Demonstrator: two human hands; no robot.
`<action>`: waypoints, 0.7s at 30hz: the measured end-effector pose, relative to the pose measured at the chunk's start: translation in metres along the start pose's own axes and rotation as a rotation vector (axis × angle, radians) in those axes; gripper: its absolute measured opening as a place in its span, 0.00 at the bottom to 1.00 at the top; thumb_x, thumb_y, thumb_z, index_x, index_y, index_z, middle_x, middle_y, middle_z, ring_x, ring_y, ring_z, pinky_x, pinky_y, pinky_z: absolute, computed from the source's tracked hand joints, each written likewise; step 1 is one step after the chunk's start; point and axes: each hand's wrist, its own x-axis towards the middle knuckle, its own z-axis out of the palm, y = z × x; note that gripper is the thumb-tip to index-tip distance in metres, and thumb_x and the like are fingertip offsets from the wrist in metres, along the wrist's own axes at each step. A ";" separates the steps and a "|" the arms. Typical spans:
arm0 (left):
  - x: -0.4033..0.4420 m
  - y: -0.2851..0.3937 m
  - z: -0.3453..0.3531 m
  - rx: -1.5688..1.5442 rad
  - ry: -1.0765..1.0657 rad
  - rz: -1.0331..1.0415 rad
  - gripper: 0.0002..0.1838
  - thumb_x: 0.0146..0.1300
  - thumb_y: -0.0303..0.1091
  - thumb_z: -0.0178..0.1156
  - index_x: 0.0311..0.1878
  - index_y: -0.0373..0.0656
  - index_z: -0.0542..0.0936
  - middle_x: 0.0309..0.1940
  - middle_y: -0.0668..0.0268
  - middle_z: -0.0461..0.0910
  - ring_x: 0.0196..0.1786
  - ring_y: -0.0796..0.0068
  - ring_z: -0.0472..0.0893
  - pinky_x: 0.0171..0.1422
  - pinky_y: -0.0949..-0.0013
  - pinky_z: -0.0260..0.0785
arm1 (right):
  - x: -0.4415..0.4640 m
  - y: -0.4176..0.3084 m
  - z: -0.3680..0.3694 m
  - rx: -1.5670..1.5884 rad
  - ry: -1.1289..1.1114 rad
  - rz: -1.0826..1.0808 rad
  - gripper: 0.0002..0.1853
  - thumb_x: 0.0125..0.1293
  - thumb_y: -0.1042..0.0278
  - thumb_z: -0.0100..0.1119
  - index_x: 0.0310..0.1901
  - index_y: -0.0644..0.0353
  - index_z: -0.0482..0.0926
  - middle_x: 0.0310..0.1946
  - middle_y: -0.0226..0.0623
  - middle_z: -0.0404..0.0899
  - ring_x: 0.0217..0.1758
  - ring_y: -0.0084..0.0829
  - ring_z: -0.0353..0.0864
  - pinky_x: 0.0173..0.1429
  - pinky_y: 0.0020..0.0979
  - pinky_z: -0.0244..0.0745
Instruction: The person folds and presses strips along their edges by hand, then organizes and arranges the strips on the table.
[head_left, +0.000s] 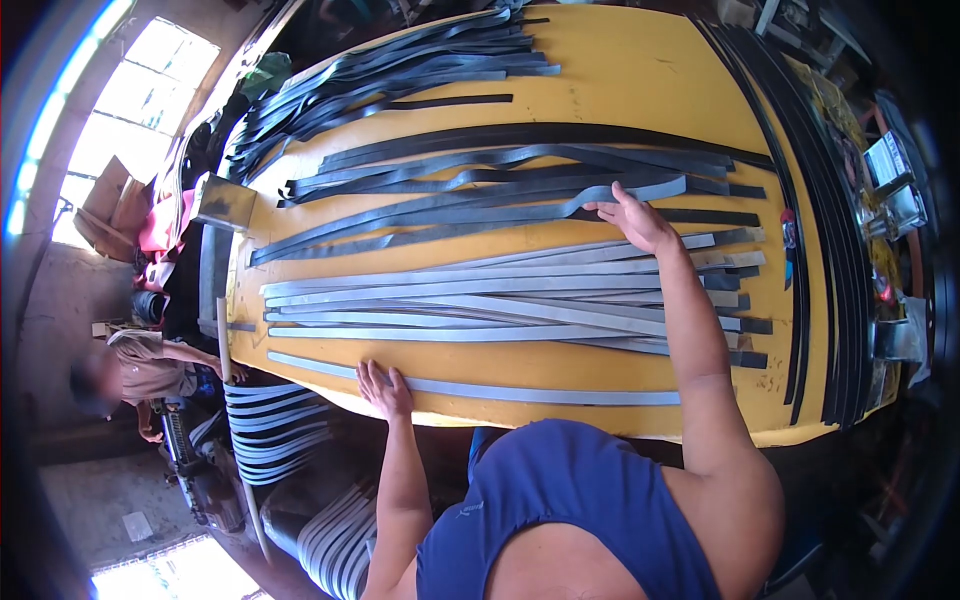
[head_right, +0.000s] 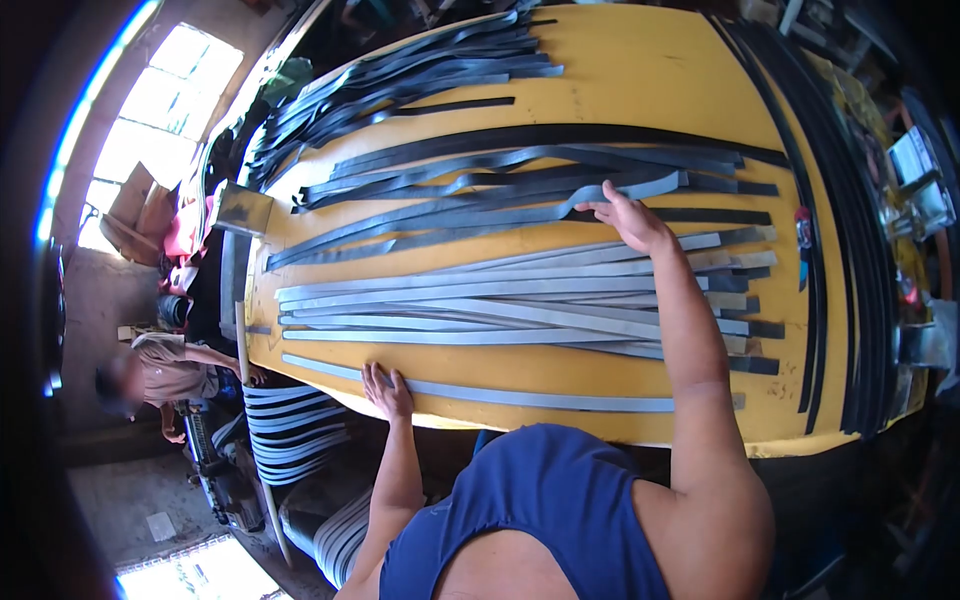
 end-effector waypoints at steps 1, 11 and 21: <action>0.000 0.001 -0.001 0.003 0.000 -0.003 0.34 0.70 0.49 0.55 0.74 0.42 0.67 0.79 0.53 0.58 0.83 0.53 0.52 0.85 0.46 0.40 | 0.000 0.001 0.005 0.018 0.014 -0.014 0.38 0.81 0.36 0.35 0.64 0.67 0.74 0.67 0.50 0.74 0.80 0.41 0.59 0.85 0.42 0.41; 0.017 0.065 -0.023 0.094 0.198 0.065 0.25 0.58 0.38 0.68 0.58 0.41 0.79 0.68 0.51 0.69 0.74 0.45 0.63 0.79 0.41 0.48 | 0.018 0.014 0.006 -0.301 0.326 0.003 0.40 0.78 0.31 0.36 0.53 0.65 0.84 0.58 0.49 0.81 0.67 0.45 0.75 0.76 0.43 0.61; 0.058 0.348 0.059 -0.181 -0.419 0.819 0.37 0.73 0.58 0.52 0.75 0.41 0.66 0.78 0.51 0.61 0.81 0.47 0.56 0.79 0.33 0.49 | 0.042 0.001 0.031 -0.534 0.343 -0.035 0.34 0.79 0.37 0.42 0.54 0.65 0.83 0.45 0.40 0.87 0.48 0.33 0.86 0.56 0.34 0.79</action>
